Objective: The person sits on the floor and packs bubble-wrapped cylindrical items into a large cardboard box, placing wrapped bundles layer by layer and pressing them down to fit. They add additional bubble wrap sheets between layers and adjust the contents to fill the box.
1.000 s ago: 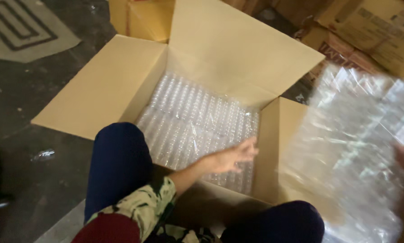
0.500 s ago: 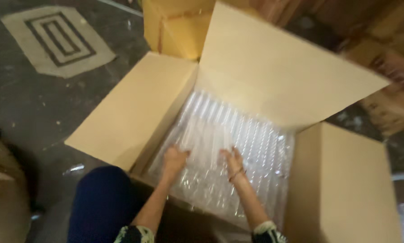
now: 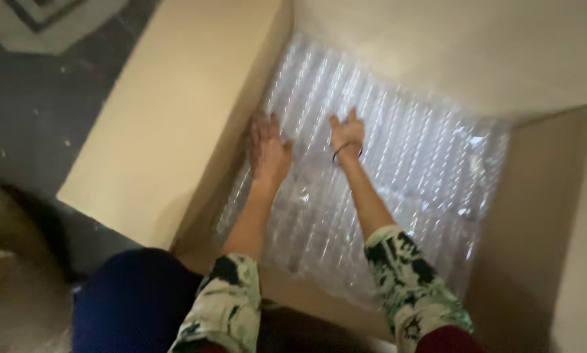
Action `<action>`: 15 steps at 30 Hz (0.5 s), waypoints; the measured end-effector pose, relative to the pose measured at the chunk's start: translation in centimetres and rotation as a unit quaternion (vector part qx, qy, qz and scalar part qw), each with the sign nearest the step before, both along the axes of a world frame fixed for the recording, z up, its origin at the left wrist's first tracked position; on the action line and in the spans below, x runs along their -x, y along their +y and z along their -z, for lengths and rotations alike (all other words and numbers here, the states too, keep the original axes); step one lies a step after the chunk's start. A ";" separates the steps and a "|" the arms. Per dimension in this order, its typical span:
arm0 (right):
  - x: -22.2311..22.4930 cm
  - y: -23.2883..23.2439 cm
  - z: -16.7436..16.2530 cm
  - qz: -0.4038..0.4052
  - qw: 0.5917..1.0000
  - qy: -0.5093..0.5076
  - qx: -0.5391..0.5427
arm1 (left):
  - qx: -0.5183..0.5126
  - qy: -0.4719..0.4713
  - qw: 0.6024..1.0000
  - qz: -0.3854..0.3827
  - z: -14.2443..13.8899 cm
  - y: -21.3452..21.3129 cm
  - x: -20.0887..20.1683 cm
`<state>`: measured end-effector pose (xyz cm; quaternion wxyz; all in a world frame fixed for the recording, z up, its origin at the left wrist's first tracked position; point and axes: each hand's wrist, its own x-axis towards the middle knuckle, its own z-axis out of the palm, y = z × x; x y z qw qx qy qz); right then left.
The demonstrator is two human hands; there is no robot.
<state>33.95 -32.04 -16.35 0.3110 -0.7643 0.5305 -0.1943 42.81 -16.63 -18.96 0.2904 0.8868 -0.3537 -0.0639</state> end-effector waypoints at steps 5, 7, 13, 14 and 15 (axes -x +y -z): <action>0.5 -0.4 3.1 -0.010 0.997 -0.029 0.069 | -0.013 -0.017 1.000 -0.012 2.4 -0.5 0.8; 1.1 -0.3 2.6 -0.038 0.997 0.029 0.062 | -0.026 -0.007 0.999 -0.023 2.3 -0.2 1.4; 6.6 -1.7 -4.3 -0.334 0.933 0.135 0.028 | -0.052 -0.116 0.989 0.071 0.1 0.7 2.4; 9.3 -1.9 -5.5 -0.355 0.923 0.131 -0.070 | -0.055 -0.137 0.983 0.111 -0.3 0.9 3.0; 12.0 -2.1 -7.1 -0.392 0.903 0.163 -0.058 | -0.019 -0.131 0.983 0.130 -0.9 0.8 3.9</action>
